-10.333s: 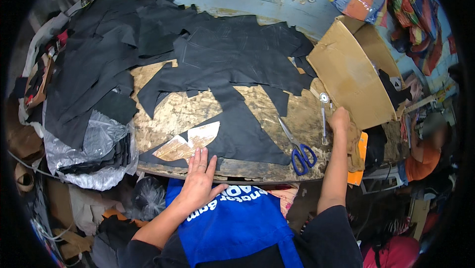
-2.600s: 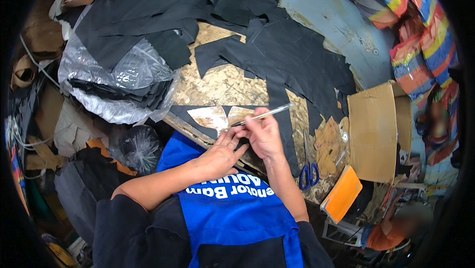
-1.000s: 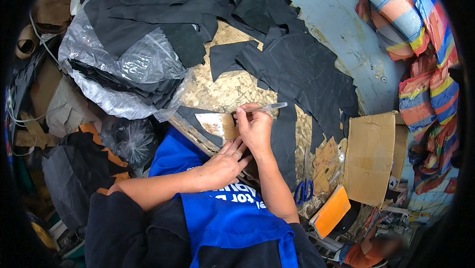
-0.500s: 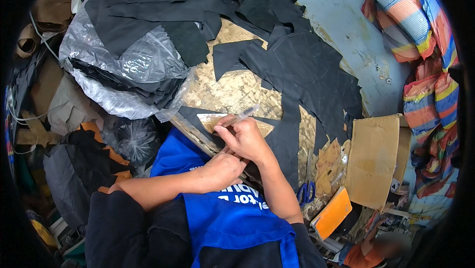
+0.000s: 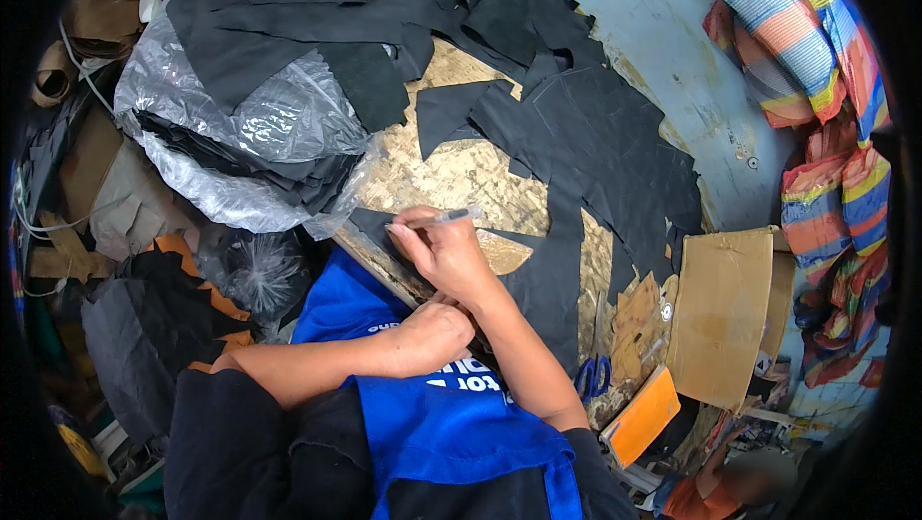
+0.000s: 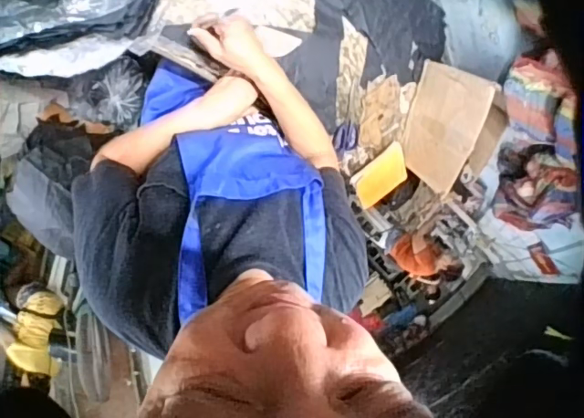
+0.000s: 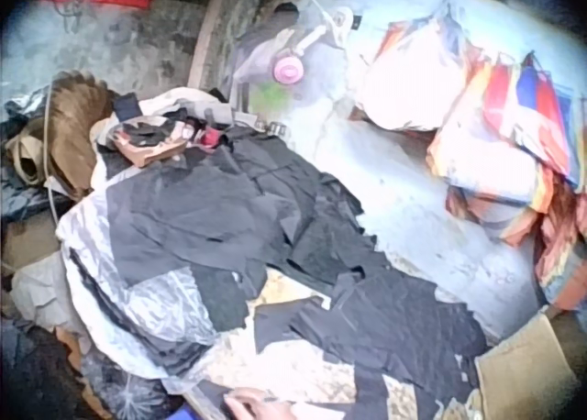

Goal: The person traces patterns onto black fabric using cardboard templates and a white marker, then cuts the fabric along the traced lines with scissors. The person repeatedly positions templates, marks outlines, and cuts out multiple fabric pieces.

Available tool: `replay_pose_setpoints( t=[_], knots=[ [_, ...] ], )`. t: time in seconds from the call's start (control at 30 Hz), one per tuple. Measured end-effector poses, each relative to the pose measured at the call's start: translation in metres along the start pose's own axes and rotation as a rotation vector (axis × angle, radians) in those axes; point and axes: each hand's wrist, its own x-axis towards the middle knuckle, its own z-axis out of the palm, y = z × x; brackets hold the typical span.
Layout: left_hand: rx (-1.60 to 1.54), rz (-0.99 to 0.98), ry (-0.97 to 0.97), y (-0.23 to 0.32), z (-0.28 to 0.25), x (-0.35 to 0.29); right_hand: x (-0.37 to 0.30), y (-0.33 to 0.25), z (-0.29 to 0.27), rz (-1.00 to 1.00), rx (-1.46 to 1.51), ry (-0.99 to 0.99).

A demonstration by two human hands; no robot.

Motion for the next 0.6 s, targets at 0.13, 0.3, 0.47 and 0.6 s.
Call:
replay_pose_setpoints(
  t=[0.13,0.3,0.47,0.6],
  knots=[
    [0.007,-0.025,-0.032,-0.001,0.001,0.000,0.004,0.006,0.008,0.069,0.116,0.138],
    [0.013,-0.058,-0.187,0.003,-0.006,0.001,-0.005,0.004,-0.002,-0.005,-0.062,0.173],
    [0.123,-0.043,-0.057,0.006,-0.010,0.006,-0.024,0.015,-0.025,0.326,-0.002,0.384],
    [0.121,-0.051,-0.068,0.008,-0.011,0.007,-0.035,0.026,-0.031,0.317,0.086,0.397]
  ],
)
